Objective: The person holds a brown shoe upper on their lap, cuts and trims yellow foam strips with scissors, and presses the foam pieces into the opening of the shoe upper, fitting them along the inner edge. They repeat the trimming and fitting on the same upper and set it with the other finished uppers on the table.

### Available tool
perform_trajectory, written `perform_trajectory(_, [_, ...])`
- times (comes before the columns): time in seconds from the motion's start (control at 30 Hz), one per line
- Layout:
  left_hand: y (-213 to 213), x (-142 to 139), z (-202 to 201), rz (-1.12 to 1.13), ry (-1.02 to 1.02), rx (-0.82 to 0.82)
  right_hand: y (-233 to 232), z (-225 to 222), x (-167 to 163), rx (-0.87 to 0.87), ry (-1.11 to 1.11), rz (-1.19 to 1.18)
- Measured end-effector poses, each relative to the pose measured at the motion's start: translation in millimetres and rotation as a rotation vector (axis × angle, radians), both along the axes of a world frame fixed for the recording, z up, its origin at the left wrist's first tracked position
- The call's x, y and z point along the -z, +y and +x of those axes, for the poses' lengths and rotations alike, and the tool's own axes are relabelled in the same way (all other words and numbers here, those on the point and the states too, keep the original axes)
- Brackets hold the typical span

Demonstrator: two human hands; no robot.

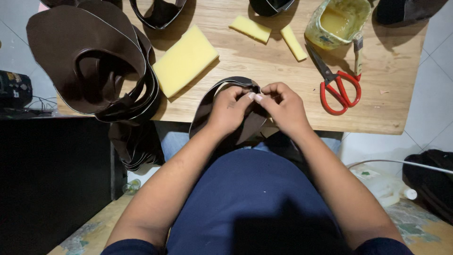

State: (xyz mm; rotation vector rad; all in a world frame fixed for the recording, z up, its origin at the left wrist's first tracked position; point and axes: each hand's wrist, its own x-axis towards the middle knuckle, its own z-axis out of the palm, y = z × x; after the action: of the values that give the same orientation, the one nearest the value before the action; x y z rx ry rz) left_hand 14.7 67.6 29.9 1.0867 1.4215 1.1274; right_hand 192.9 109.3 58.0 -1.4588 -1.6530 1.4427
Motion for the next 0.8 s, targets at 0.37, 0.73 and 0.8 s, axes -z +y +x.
perform_trajectory(0.37, [1,-4,-4,-0.078,0.096,-0.044,26,4,-8,0.056,0.139,-0.150])
perform_trajectory(0.73, [0,-7,-3,-0.379,0.234,-0.006,10,6,7,-0.039,0.079,0.131])
perform_trajectory(0.8, [1,-7,-3,-0.447,0.170,0.008,7,5,6,-0.078,-0.041,0.274])
